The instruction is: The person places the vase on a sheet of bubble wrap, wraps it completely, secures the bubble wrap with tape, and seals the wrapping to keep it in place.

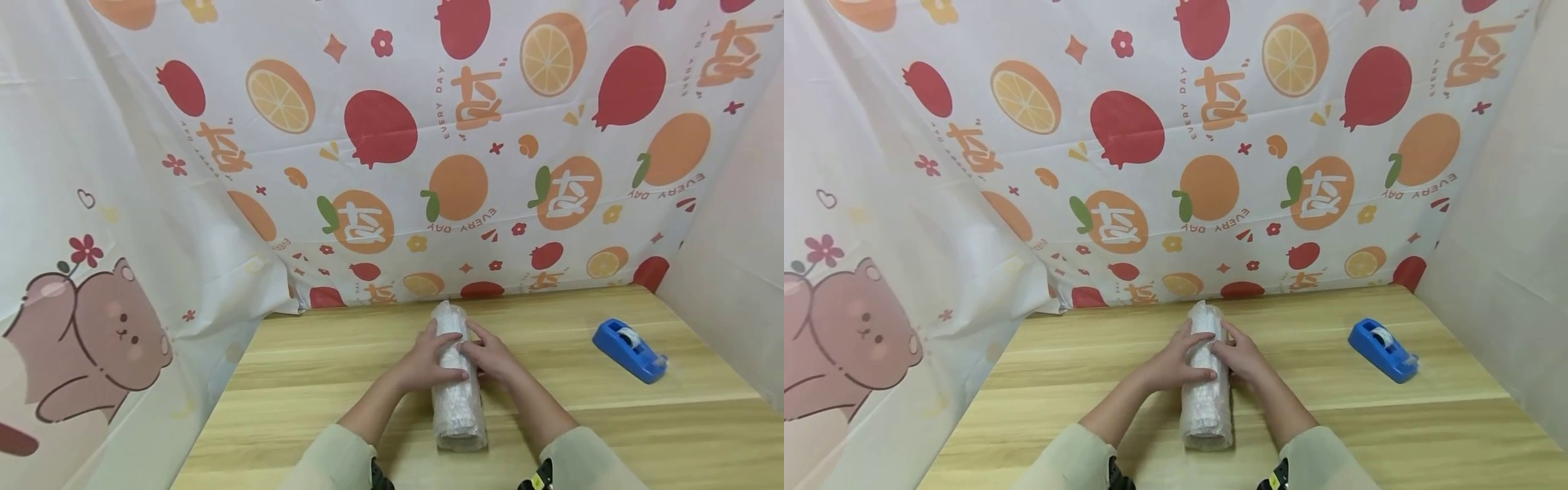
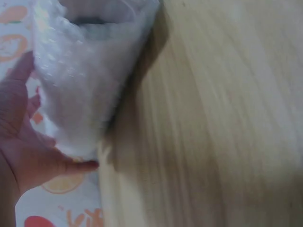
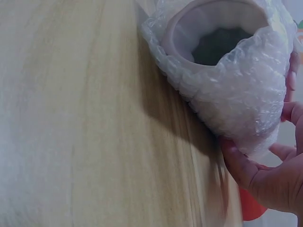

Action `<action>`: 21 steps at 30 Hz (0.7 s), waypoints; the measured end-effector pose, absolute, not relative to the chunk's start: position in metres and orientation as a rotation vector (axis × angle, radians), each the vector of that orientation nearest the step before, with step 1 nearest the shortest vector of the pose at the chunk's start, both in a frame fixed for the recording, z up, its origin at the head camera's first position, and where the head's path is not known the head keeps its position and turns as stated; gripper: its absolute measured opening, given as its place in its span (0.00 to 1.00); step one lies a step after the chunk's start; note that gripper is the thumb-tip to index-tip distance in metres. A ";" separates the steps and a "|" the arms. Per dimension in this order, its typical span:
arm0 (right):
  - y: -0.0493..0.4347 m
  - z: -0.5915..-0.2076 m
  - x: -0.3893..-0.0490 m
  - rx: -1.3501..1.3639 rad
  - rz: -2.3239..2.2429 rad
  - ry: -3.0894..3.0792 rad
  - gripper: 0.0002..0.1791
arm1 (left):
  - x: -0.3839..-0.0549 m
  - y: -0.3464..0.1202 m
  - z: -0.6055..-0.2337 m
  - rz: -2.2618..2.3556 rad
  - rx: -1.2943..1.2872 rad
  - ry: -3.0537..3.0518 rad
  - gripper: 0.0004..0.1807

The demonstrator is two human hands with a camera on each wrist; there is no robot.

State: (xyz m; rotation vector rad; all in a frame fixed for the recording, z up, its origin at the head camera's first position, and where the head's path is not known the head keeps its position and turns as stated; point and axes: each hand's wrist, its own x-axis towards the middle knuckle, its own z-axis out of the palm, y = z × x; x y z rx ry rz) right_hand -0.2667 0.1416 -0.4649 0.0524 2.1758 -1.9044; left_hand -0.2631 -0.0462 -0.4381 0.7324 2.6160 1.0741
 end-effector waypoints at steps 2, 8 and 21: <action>0.142 -0.465 -0.266 0.056 -1.907 2.147 0.42 | -0.267 -0.046 -0.444 1.139 0.717 2.555 0.39; 0.147 -0.463 -0.268 0.078 -1.918 2.111 0.42 | -0.273 -0.042 -0.453 1.256 0.734 2.507 0.35; 0.142 -0.470 -0.274 0.117 -1.901 2.152 0.42 | -0.286 -0.058 -0.457 1.479 0.637 2.370 0.25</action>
